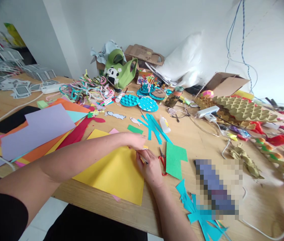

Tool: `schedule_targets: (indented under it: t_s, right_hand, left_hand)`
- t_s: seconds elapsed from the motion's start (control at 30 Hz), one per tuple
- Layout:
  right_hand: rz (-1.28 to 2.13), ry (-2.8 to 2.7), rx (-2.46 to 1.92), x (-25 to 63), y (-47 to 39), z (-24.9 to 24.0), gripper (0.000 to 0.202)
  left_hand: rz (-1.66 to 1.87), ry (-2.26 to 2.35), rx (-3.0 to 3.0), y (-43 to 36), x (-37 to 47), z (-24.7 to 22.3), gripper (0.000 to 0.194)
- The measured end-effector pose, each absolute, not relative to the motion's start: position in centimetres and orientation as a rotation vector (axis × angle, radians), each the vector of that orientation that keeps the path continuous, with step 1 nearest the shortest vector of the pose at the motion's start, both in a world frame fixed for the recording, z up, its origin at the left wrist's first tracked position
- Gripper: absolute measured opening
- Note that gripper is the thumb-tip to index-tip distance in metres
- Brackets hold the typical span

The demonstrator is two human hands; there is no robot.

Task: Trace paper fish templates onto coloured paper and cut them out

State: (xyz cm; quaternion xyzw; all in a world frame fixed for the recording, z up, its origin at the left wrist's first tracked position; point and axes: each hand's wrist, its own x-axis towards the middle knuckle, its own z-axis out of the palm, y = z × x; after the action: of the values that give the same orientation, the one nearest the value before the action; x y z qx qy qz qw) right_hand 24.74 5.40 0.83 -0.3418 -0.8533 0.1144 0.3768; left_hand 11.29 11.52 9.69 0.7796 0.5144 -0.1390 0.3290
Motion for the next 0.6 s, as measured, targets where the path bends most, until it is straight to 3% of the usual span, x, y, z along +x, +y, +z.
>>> schedule_targets:
  t_s: [0.47, 0.6]
  right_hand:
    - [0.335, -2.159, -0.938, 25.9, 5.8, 0.6, 0.011]
    - [0.347, -2.168, -0.946, 26.2, 6.0, 0.7, 0.01]
  left_hand:
    - [-0.446, 1.318, 2.185, 10.9, 11.1, 9.4, 0.055]
    - [-0.425, 1.31, 2.211, 10.7, 11.1, 9.3, 0.05]
